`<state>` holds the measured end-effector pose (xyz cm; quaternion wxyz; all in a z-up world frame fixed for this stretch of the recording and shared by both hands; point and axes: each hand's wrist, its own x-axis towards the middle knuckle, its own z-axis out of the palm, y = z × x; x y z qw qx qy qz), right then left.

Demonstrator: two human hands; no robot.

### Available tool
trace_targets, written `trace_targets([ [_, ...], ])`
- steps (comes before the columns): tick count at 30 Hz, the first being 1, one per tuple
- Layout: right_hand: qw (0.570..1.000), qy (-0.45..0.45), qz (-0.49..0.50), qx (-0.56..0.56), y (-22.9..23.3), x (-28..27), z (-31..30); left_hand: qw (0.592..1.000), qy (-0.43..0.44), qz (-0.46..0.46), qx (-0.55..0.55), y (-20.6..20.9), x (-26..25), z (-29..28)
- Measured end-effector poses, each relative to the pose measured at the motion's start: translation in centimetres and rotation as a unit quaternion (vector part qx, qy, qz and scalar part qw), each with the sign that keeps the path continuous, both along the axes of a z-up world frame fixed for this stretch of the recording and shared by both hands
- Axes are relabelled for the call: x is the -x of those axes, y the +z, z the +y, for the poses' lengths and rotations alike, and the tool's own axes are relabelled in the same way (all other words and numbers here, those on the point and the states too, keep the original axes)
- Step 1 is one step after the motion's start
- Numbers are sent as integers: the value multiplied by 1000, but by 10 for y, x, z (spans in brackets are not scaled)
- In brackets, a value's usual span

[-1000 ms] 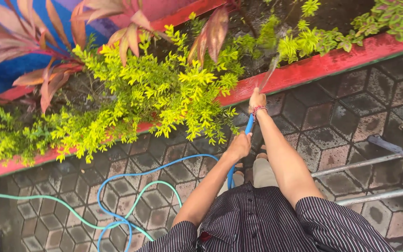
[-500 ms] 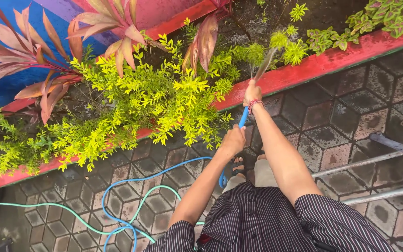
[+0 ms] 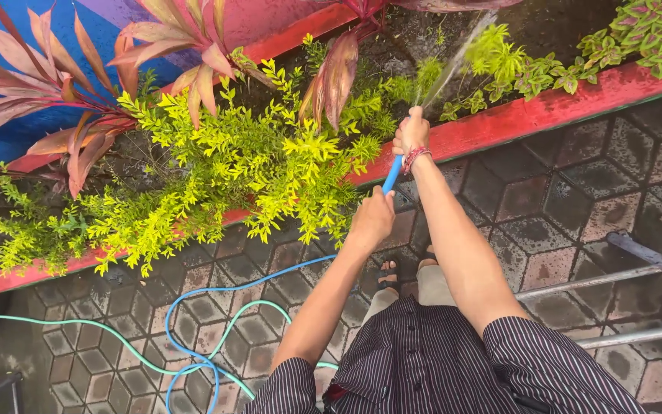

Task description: Watering plants in an outdoor planter box using a garden hose.

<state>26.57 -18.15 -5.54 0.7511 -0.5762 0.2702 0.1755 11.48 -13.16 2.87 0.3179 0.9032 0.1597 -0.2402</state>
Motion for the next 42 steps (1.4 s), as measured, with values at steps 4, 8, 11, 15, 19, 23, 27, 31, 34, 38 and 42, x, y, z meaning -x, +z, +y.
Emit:
trace_targets([
  [4,999,-12,6,-41,14,-11,-6,999,1,-12,-30,7,-12,-6],
  [8,991,-32,3,-127,27,-25,-13,997,-2,-30,-68,28,-26,-12],
  [11,982,-41,-12,-182,32,-36,-16,994,-10,-36,-103,41,-36,-18],
  [15,968,-41,-28,-245,45,-46,-21,992,0,-54,-113,54,-47,-22],
  [19,952,-51,-24,-300,48,-56,-25,992,9,-51,-119,69,-55,-30],
  [23,940,-45,-21,-337,48,-63,-34,988,-6,-63,-137,72,-62,-37],
  [27,933,-49,-13,-358,42,-69,-43,988,-19,-64,-139,74,-69,-46],
  [31,933,-37,-5,-357,33,-72,-50,989,-19,-57,-132,74,-73,-53],
  [34,937,-17,2,-349,21,-75,-48,989,-16,-50,-136,69,-74,-54],
  [38,927,-19,38,-373,10,-75,-41,989,-16,-38,-145,62,-74,-49],
  [42,927,-11,46,-371,13,-74,-35,989,-6,-33,-144,60,-72,-45],
])
